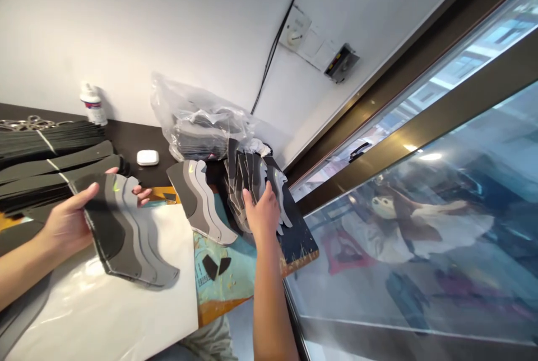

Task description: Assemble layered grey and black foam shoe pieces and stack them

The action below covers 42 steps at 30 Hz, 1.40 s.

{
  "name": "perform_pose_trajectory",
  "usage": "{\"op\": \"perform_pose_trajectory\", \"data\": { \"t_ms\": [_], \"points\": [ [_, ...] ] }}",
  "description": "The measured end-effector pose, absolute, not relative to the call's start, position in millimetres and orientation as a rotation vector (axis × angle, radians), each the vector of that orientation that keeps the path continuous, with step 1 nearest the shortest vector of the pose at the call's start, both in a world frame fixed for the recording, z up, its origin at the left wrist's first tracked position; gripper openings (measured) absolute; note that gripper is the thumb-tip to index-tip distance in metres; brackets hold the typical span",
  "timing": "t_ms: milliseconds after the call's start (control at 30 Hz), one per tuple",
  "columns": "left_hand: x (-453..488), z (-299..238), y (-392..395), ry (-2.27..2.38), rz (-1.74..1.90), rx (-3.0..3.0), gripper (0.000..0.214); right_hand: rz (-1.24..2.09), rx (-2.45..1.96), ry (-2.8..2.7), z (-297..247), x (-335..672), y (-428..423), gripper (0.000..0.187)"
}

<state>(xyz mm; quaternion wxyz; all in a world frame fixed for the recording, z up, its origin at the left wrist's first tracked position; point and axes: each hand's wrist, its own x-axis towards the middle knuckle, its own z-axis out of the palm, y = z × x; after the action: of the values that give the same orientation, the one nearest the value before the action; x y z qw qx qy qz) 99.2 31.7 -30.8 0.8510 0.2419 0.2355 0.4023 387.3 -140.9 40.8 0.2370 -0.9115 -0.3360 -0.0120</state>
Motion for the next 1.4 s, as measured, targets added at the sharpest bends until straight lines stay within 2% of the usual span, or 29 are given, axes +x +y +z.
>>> {"op": "perform_pose_trajectory", "data": {
  "t_ms": [67, 133, 367, 567, 800, 967, 1100, 1200, 1300, 1400],
  "points": [
    [97.5, -40.4, 35.7, 0.413, 0.823, 0.507, 0.04, 0.196, -2.657, -0.871, 35.7, 410.0, -133.1, 0.092],
    [95.8, -46.7, 39.3, 0.298, 0.789, 0.491, 0.04, 0.32, -2.668, -0.899, 27.0, 423.3, -129.9, 0.091],
    [92.2, -48.5, 44.1, 0.157, 0.75, 0.444, 0.042, 0.411, -2.431, -0.754, 9.9, 454.6, -146.0, 0.075],
    [90.5, -53.7, 45.2, -0.041, 0.632, 0.339, 0.045, 0.374, -2.539, -0.893, 18.7, 446.0, -145.7, 0.093],
    [89.8, -60.7, 47.0, -0.089, 0.63, 0.356, 0.047, 0.387, -2.306, -0.754, 12.5, 459.9, -152.7, 0.066],
    [89.9, -64.7, 48.0, 0.018, 0.677, 0.396, 0.045, 0.204, -2.213, -0.659, 7.8, 461.3, -155.0, 0.064],
    [92.5, -61.8, 45.0, 0.164, 0.745, 0.436, 0.042, -0.065, -2.112, -0.726, 31.0, 432.9, -158.9, 0.063],
    [96.4, -55.6, 40.0, 0.076, 0.722, 0.436, 0.04, -0.194, -2.073, -0.906, 53.5, 382.0, -164.2, 0.062],
    [98.4, -49.3, 34.8, 0.071, 0.756, 0.466, 0.039, -0.168, -1.985, -1.158, 57.5, 308.2, -162.3, 0.066],
    [96.1, -45.2, 32.4, 0.179, 0.765, 0.513, 0.041, -0.075, -1.937, -1.47, 35.7, 235.4, -150.2, 0.074]
  ]
}}
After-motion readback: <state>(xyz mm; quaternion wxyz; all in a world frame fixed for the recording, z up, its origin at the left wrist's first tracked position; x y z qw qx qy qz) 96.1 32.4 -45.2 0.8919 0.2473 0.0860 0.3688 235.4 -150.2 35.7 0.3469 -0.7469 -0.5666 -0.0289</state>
